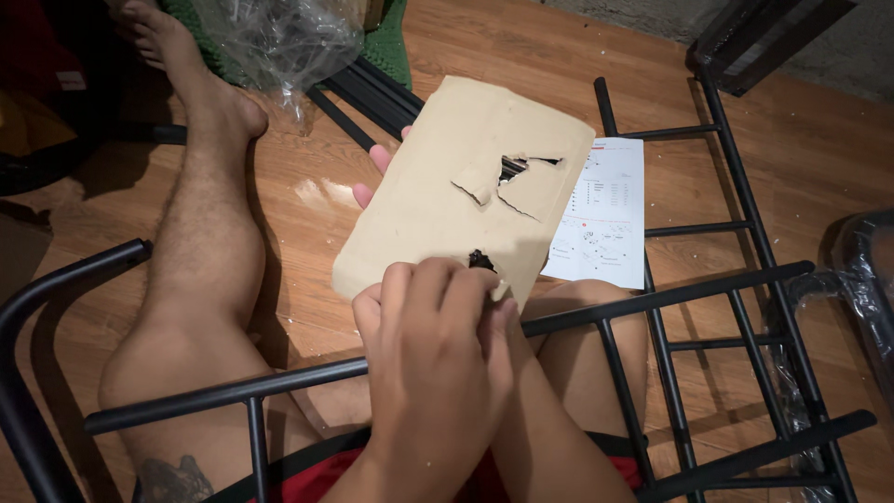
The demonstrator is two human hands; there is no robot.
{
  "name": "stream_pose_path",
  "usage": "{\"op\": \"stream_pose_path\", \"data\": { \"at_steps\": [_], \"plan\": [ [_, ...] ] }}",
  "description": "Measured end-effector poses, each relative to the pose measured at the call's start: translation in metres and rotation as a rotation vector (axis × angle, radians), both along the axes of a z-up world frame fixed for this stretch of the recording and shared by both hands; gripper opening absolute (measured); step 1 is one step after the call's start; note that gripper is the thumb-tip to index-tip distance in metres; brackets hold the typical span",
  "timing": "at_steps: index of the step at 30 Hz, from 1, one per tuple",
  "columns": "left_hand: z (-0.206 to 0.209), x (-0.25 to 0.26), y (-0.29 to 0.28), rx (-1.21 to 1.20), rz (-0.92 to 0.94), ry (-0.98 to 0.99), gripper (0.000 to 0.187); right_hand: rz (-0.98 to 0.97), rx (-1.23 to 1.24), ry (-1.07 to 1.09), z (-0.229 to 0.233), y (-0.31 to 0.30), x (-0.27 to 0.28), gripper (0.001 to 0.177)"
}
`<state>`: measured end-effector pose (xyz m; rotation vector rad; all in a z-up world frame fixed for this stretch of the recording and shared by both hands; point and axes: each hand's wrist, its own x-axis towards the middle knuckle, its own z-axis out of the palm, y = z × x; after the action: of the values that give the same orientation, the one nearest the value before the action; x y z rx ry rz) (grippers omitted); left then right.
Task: The person unpacks a hardware packet containing screws and bolts, then consults an instruction sheet. They insert a bolt into a metal frame tube and tighten it using an Allen key, continuing to assemble the frame.
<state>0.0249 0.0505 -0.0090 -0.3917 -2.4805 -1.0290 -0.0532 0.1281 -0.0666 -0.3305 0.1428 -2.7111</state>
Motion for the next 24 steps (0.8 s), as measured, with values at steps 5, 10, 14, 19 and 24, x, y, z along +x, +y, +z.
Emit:
{"op": "stream_pose_path", "data": {
  "at_steps": [5, 10, 14, 19, 24],
  "plan": [
    [-0.009, 0.006, 0.007, -0.100, 0.059, 0.079, 0.022, 0.023, -0.034, 0.001, -0.004, -0.001, 0.001, 0.073],
    [-0.027, 0.012, 0.004, -0.247, 0.014, 0.297, 0.021, 0.033, -0.034, 0.006, -0.004, 0.001, 0.000, 0.072],
    [-0.049, 0.008, -0.013, -0.229, -0.146, 0.468, 0.017, 0.042, -0.043, 0.004, -0.008, -0.003, -0.001, 0.072],
    [-0.068, -0.003, -0.037, -0.177, -0.391, 0.654, 0.016, 0.051, -0.066, 0.006, -0.011, -0.004, -0.002, 0.071],
    [-0.070, -0.008, -0.050, -0.097, -0.528, 0.664, 0.015, 0.076, -0.097, 0.017, -0.021, -0.005, -0.006, 0.070]
  ]
}}
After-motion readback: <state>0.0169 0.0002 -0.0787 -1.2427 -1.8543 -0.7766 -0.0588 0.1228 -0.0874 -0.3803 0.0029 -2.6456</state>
